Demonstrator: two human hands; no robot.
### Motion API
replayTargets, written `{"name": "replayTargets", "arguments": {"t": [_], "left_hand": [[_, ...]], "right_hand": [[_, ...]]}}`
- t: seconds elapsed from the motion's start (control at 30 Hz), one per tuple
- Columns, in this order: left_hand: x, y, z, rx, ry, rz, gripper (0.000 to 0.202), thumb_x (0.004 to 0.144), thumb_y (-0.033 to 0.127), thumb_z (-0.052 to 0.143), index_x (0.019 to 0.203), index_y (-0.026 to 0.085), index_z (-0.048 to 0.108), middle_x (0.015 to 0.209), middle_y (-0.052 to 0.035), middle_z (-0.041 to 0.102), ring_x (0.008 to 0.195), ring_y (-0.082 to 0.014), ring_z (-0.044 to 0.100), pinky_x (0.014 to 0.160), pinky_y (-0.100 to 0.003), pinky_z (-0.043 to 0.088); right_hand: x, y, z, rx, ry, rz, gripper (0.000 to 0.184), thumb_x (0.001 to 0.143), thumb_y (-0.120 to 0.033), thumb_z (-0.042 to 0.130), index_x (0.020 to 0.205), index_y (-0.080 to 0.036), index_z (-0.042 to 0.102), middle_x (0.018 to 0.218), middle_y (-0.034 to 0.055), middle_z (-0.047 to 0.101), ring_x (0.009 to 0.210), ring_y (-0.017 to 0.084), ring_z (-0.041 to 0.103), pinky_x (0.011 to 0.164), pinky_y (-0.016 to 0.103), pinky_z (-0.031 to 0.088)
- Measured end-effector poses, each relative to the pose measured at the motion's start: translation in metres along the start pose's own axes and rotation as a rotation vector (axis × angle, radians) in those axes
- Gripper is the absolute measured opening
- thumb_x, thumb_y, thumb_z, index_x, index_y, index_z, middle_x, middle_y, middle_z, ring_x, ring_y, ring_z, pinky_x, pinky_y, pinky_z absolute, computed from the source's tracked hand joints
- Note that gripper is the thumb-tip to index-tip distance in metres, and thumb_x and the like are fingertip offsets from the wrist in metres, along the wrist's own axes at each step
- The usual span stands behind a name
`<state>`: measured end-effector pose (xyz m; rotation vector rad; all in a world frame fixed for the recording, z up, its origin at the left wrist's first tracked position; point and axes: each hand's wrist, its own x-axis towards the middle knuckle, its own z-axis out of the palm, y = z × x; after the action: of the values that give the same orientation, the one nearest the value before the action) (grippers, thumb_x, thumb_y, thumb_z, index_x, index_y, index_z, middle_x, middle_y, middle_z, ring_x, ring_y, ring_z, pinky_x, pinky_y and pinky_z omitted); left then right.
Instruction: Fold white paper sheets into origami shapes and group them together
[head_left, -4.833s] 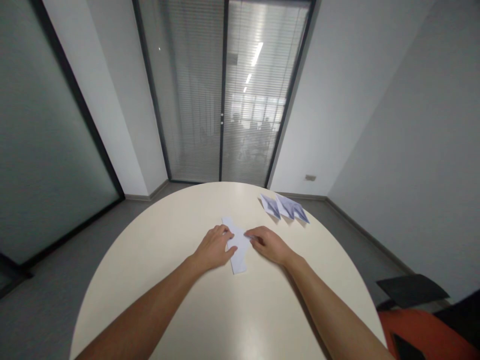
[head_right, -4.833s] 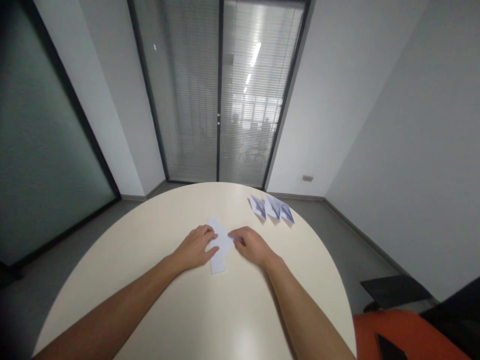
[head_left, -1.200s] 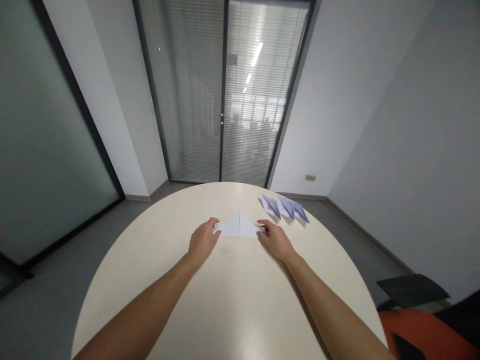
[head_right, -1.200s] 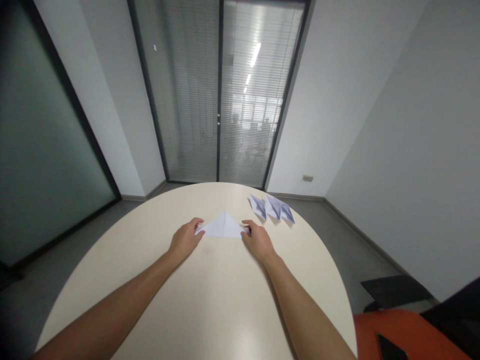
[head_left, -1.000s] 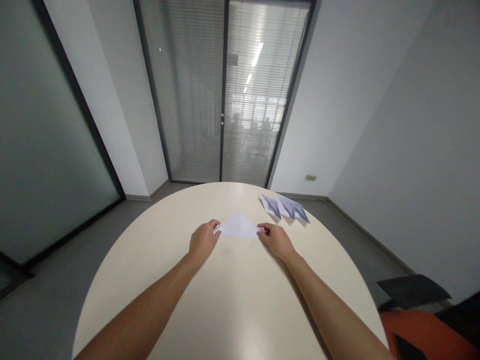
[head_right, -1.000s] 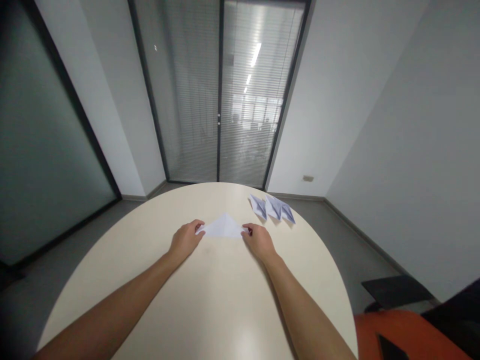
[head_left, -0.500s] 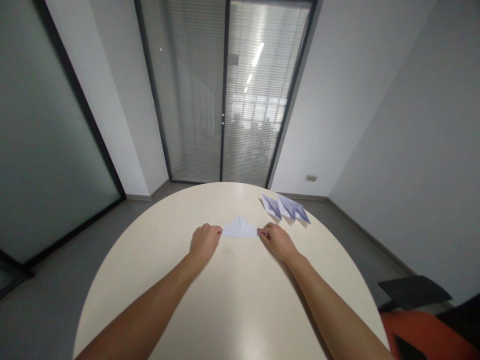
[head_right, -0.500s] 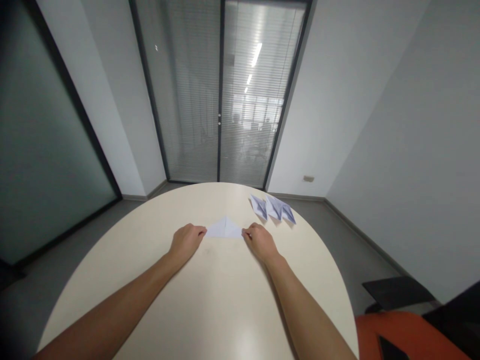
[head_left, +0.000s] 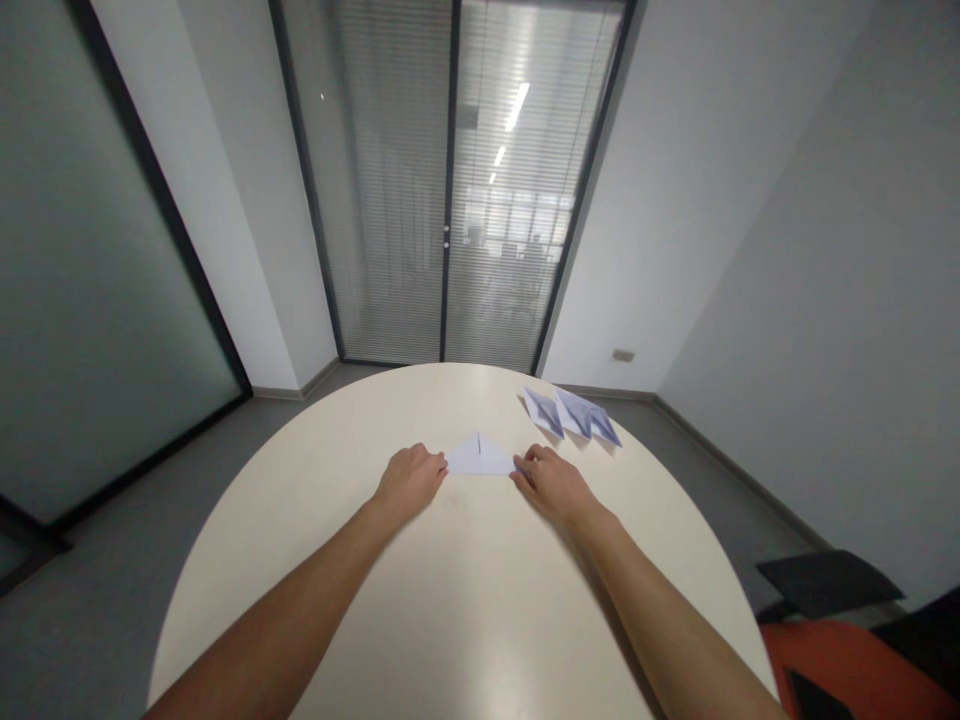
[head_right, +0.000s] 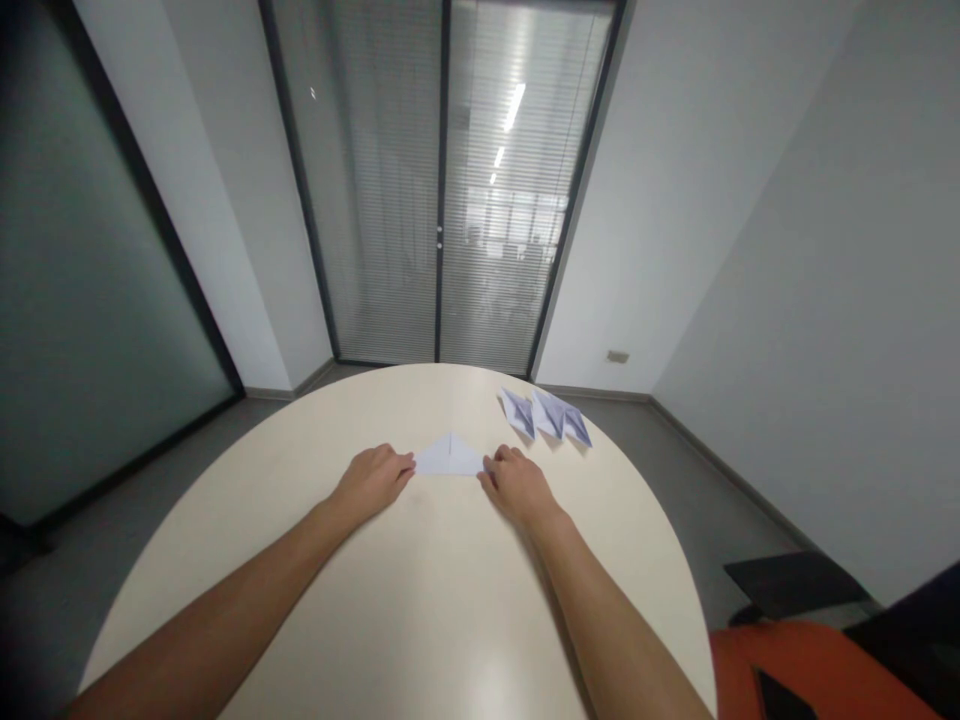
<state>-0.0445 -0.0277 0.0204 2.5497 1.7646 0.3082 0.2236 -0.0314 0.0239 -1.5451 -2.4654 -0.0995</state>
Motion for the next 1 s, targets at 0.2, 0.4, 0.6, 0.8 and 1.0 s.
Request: {"name": "replayTargets", "arguments": {"t": [0.2, 0.4, 0.6, 0.8, 1.0], "left_hand": [[0.002, -0.008, -0.004, -0.044, -0.006, 0.071, 0.027, 0.099, 0.03, 0.045, 0.101, 0.024, 0.072, 0.093, -0.0093, 0.067, 0.097, -0.0228, 0.063, 0.086, -0.033, 0.047], [0.004, -0.007, -0.005, -0.079, 0.014, 0.074, 0.027, 0.098, 0.031, 0.047, 0.109, 0.027, 0.07, 0.096, -0.0087, 0.068, 0.1, -0.0229, 0.062, 0.087, -0.032, 0.047], [0.008, -0.006, 0.0, -0.089, 0.034, -0.008, 0.031, 0.099, 0.027, 0.044, 0.117, 0.03, 0.069, 0.097, -0.0083, 0.069, 0.097, -0.022, 0.064, 0.088, -0.032, 0.047], [0.008, -0.003, 0.0, -0.056, 0.067, -0.064, 0.033, 0.1, 0.028, 0.042, 0.121, 0.03, 0.068, 0.097, -0.0079, 0.072, 0.095, -0.0229, 0.066, 0.085, -0.032, 0.048], [0.011, -0.003, 0.004, -0.132, 0.142, -0.142, 0.031, 0.099, 0.026, 0.047, 0.122, 0.029, 0.068, 0.108, -0.0068, 0.074, 0.099, -0.0213, 0.067, 0.089, -0.031, 0.047]], "right_hand": [[0.003, 0.003, -0.001, -0.028, 0.015, -0.027, 0.034, 0.102, -0.036, 0.043, 0.096, -0.022, 0.072, 0.097, 0.0104, 0.068, 0.092, 0.023, 0.063, 0.076, 0.031, 0.046], [0.008, 0.004, 0.001, 0.004, 0.063, 0.022, 0.043, 0.103, -0.04, 0.038, 0.09, -0.021, 0.074, 0.093, 0.0102, 0.071, 0.089, 0.021, 0.065, 0.076, 0.029, 0.046], [0.011, 0.002, -0.002, 0.017, 0.076, 0.087, 0.041, 0.104, -0.04, 0.038, 0.093, -0.022, 0.074, 0.088, 0.0103, 0.073, 0.086, 0.022, 0.067, 0.077, 0.029, 0.047], [0.013, 0.003, 0.001, 0.085, 0.166, 0.056, 0.036, 0.103, -0.041, 0.041, 0.112, -0.023, 0.071, 0.099, 0.0095, 0.072, 0.095, 0.022, 0.066, 0.083, 0.03, 0.048], [0.01, 0.006, 0.0, 0.151, 0.238, 0.009, 0.035, 0.101, -0.041, 0.046, 0.116, -0.021, 0.07, 0.105, 0.0109, 0.071, 0.096, 0.024, 0.066, 0.087, 0.035, 0.051]]}}
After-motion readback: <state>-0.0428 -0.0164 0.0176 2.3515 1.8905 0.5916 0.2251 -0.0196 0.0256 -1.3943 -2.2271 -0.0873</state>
